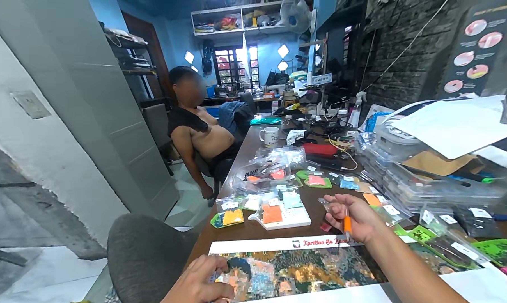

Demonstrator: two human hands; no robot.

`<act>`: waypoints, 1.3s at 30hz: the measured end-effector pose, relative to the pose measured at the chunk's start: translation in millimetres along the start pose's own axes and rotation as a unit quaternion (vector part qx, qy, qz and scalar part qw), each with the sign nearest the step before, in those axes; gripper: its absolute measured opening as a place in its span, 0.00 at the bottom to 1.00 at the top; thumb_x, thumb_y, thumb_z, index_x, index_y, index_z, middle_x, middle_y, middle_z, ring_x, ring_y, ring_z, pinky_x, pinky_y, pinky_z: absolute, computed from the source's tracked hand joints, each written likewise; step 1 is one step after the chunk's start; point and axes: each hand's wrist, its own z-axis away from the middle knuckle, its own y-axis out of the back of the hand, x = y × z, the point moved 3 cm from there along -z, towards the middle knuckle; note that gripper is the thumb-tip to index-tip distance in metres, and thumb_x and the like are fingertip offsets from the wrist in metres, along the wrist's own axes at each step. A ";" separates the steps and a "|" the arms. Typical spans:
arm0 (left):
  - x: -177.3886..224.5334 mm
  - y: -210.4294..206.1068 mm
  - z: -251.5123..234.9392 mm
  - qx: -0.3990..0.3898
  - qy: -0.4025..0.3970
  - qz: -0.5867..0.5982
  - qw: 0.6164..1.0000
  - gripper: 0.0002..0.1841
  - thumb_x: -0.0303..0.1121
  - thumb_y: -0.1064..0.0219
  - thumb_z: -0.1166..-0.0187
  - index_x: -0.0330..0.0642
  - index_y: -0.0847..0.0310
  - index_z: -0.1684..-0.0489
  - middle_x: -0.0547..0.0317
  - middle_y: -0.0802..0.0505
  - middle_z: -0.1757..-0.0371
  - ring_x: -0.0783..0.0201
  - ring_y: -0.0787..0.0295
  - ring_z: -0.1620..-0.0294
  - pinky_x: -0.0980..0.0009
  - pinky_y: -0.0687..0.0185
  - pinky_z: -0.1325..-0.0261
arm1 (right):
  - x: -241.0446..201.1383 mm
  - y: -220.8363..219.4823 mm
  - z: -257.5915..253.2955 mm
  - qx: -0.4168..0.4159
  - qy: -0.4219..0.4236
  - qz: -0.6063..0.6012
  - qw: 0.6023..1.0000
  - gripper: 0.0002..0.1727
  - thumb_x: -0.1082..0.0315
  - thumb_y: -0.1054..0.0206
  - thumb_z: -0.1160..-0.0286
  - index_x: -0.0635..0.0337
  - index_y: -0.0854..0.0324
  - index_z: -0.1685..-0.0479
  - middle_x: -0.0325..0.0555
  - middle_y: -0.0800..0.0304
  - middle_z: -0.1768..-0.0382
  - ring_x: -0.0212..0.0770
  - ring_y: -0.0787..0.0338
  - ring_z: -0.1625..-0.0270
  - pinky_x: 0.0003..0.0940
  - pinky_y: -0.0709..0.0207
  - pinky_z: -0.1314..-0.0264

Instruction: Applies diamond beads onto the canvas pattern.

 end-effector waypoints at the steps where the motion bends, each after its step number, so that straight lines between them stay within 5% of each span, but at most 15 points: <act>1: 0.4 0.3 0.1 0.001 0.001 0.001 1.000 0.21 0.47 0.46 0.13 0.51 0.04 0.56 0.34 0.12 0.44 0.41 0.18 0.40 0.46 0.27 0.36 | 0.0 0.7 -0.6 -0.001 0.001 0.000 1.000 0.21 0.58 0.59 0.05 0.61 0.22 0.47 0.36 0.31 0.85 0.31 0.26 0.86 0.27 0.18 0.73; 12: -0.1 0.1 1.9 0.005 0.003 0.006 1.000 0.21 0.46 0.46 0.13 0.51 0.04 0.56 0.35 0.12 0.43 0.42 0.18 0.39 0.47 0.27 0.36 | -1.1 2.5 -3.7 0.017 0.022 -0.006 1.000 0.16 0.59 0.56 0.06 0.59 0.26 0.44 0.37 0.28 0.85 0.32 0.25 0.86 0.28 0.18 0.74; 18: -0.1 -0.2 1.8 0.010 -0.007 -0.004 1.000 0.22 0.48 0.47 0.12 0.52 0.04 0.57 0.36 0.12 0.45 0.43 0.18 0.40 0.49 0.27 0.36 | -2.9 -3.1 2.8 0.003 0.122 0.142 0.982 0.39 0.41 0.75 0.06 0.59 0.22 0.32 0.46 0.17 0.72 0.40 0.16 0.74 0.34 0.20 0.68; 22: 0.1 -0.5 2.1 0.011 -0.009 -0.006 1.000 0.22 0.49 0.47 0.12 0.52 0.04 0.56 0.35 0.12 0.45 0.42 0.17 0.40 0.47 0.26 0.36 | -6.0 -9.2 12.6 0.053 0.246 0.197 0.948 0.38 0.41 0.71 0.06 0.60 0.18 0.47 0.35 0.35 0.91 0.31 0.32 0.89 0.25 0.33 0.84; 27: 0.7 -0.3 2.5 0.007 0.001 0.000 1.000 0.21 0.48 0.46 0.13 0.52 0.04 0.57 0.36 0.12 0.45 0.41 0.18 0.40 0.47 0.26 0.36 | -16.4 -9.9 16.6 0.053 0.302 0.249 0.919 0.32 0.47 0.59 0.05 0.64 0.17 0.58 0.37 0.23 0.85 0.31 0.24 0.84 0.26 0.26 0.76; 36: 0.3 2.3 0.3 -0.009 0.018 0.016 1.000 0.22 0.46 0.46 0.13 0.47 0.04 0.55 0.33 0.11 0.43 0.38 0.18 0.39 0.43 0.27 0.35 | -126.9 50.7 9.2 0.204 0.331 0.401 0.830 0.37 0.41 0.59 0.06 0.69 0.18 0.54 0.47 0.20 0.75 0.39 0.23 0.76 0.42 0.24 0.67; 39: -0.3 2.0 0.1 -0.010 0.022 0.025 0.999 0.23 0.47 0.47 0.13 0.45 0.04 0.54 0.31 0.12 0.43 0.36 0.19 0.38 0.41 0.28 0.33 | -173.8 66.1 18.9 0.222 0.371 0.450 0.782 0.37 0.44 0.57 0.05 0.76 0.18 0.48 0.65 0.15 0.63 0.55 0.17 0.64 0.60 0.24 0.54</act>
